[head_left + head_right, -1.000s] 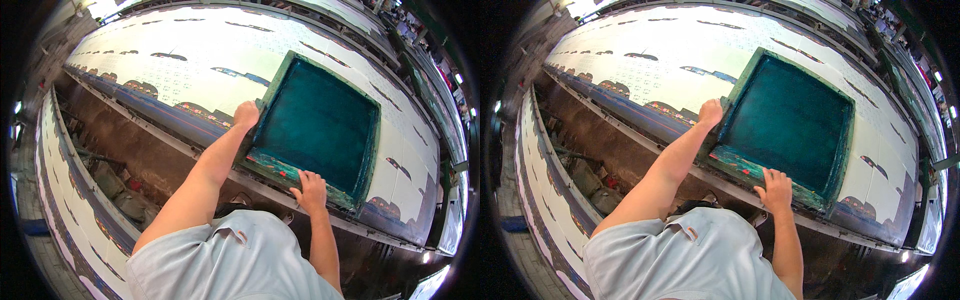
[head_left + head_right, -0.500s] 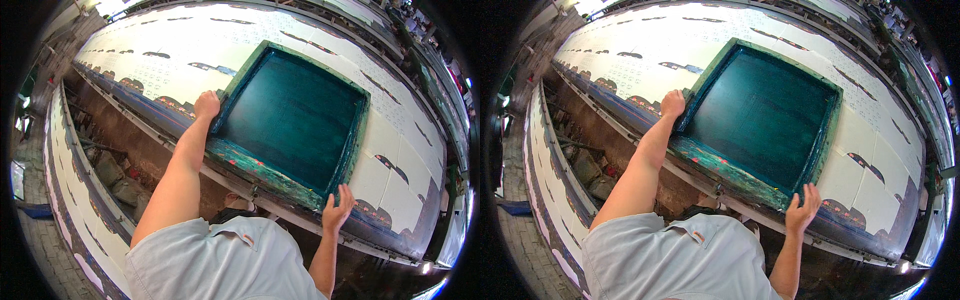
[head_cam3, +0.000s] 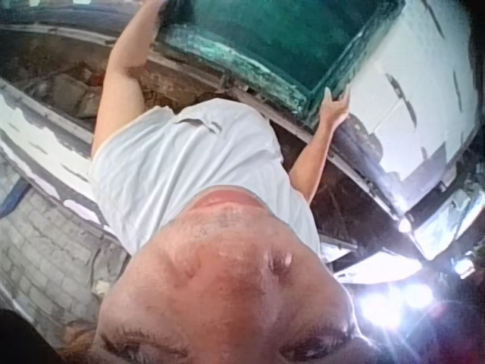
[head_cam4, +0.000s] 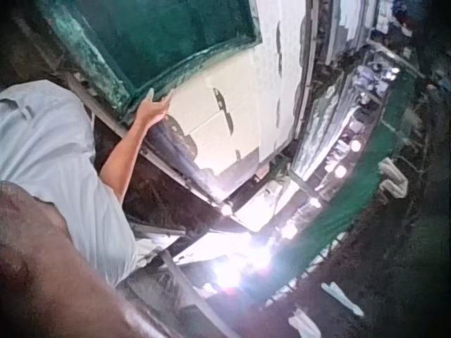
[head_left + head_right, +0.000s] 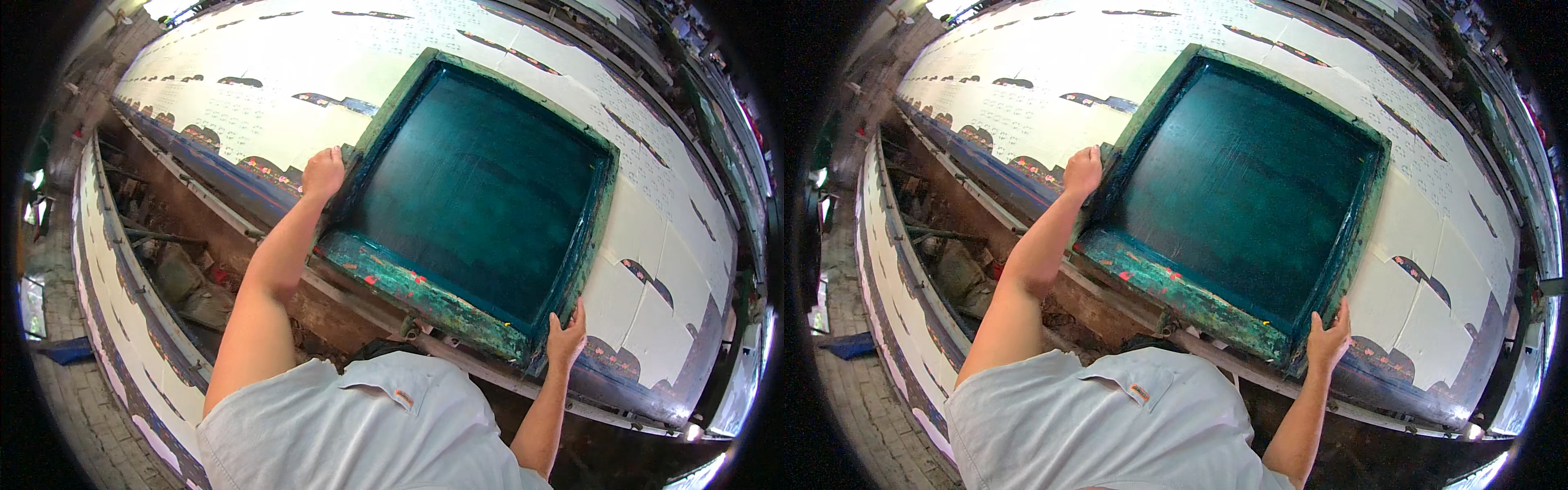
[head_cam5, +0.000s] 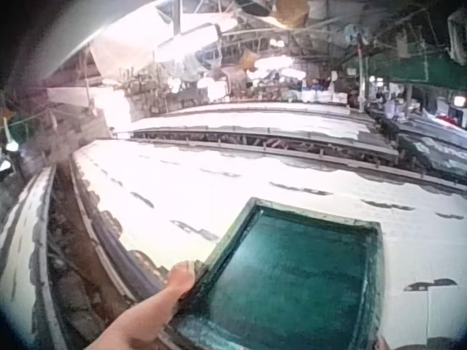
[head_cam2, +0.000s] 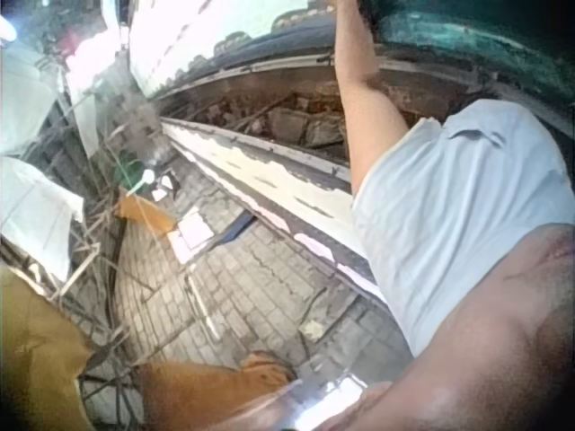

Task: The person repeatedly positions a green screen-printing frame over a long table covered with white sheets printed with car graphics. They lower the frame, lift it, and reposition it along the table multiple times, occasionally touching the printed sheets. The task appears to be part of a manual screen-printing workflow.

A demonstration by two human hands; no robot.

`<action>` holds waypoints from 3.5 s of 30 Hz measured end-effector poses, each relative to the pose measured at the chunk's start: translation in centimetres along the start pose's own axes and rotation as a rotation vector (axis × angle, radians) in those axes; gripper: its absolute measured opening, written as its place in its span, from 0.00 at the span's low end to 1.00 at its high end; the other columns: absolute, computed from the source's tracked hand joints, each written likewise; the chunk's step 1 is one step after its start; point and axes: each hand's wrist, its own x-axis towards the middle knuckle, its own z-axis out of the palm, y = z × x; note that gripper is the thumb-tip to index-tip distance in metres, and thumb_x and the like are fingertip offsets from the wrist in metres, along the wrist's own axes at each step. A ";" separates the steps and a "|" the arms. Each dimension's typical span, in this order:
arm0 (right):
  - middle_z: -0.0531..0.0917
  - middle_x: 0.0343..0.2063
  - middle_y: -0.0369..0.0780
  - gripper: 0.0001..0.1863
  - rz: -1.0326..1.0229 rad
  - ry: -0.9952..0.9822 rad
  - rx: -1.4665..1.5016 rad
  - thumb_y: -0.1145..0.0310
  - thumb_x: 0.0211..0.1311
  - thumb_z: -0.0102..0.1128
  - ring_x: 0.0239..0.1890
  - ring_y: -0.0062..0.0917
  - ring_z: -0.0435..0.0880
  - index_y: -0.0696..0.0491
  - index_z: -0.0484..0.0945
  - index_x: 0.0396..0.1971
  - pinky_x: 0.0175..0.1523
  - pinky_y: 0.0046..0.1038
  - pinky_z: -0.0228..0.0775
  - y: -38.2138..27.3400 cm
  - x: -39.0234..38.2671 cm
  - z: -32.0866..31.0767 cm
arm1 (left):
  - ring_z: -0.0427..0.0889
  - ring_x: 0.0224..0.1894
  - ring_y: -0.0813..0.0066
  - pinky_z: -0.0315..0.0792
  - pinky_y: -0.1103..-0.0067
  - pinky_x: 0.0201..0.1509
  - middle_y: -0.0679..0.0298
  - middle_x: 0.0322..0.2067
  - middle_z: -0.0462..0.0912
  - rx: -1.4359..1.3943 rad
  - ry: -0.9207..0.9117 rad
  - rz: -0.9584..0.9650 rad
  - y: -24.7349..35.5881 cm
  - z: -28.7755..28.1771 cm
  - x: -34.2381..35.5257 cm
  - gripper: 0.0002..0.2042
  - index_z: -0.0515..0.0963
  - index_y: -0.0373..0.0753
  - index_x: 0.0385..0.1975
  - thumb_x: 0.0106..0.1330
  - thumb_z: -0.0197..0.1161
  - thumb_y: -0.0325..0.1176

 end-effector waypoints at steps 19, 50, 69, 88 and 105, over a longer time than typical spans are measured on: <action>0.86 0.58 0.47 0.42 -0.111 0.198 -0.080 0.66 0.55 0.78 0.62 0.48 0.85 0.42 0.77 0.74 0.67 0.48 0.79 -5.1 0.8 -2.0 | 0.88 0.44 0.59 0.80 0.63 0.55 0.55 0.40 0.90 -0.389 -0.153 0.044 -5.6 4.1 5.1 0.44 0.88 0.24 0.50 0.82 0.52 0.71; 0.87 0.63 0.49 0.43 -0.024 0.197 0.009 0.69 0.50 0.72 0.63 0.47 0.88 0.42 0.79 0.73 0.67 0.44 0.81 38.3 19.4 -43.1 | 0.89 0.53 0.63 0.79 0.67 0.66 0.57 0.53 0.91 -1.067 -0.463 -0.239 44.7 10.9 -38.0 0.41 0.86 0.32 0.59 0.77 0.57 0.72; 0.91 0.60 0.48 0.46 0.164 0.159 0.041 0.72 0.49 0.77 0.59 0.38 0.92 0.38 0.79 0.74 0.65 0.38 0.83 54.4 21.5 -51.7 | 0.89 0.41 0.69 0.82 0.70 0.52 0.60 0.42 0.92 -1.065 -0.405 -0.247 52.0 20.6 -52.9 0.30 0.90 0.35 0.46 0.83 0.58 0.61; 0.90 0.41 0.41 0.51 0.095 0.131 0.225 0.90 0.51 0.67 0.43 0.30 0.89 0.47 0.71 0.80 0.53 0.31 0.81 60.8 22.3 -52.0 | 0.66 0.28 0.68 0.63 0.60 0.36 0.56 0.20 0.66 -0.649 -0.191 0.064 53.2 23.8 -55.7 0.39 0.68 0.30 0.19 0.81 0.58 0.65; 0.78 0.74 0.49 0.37 -0.103 0.232 -0.249 0.80 0.67 0.69 0.76 0.48 0.75 0.55 0.73 0.77 0.81 0.48 0.64 54.2 20.2 -51.7 | 0.90 0.50 0.41 0.80 0.54 0.54 0.39 0.40 0.89 -0.337 -0.471 0.161 53.0 21.3 -53.8 0.27 0.88 0.29 0.43 0.77 0.66 0.55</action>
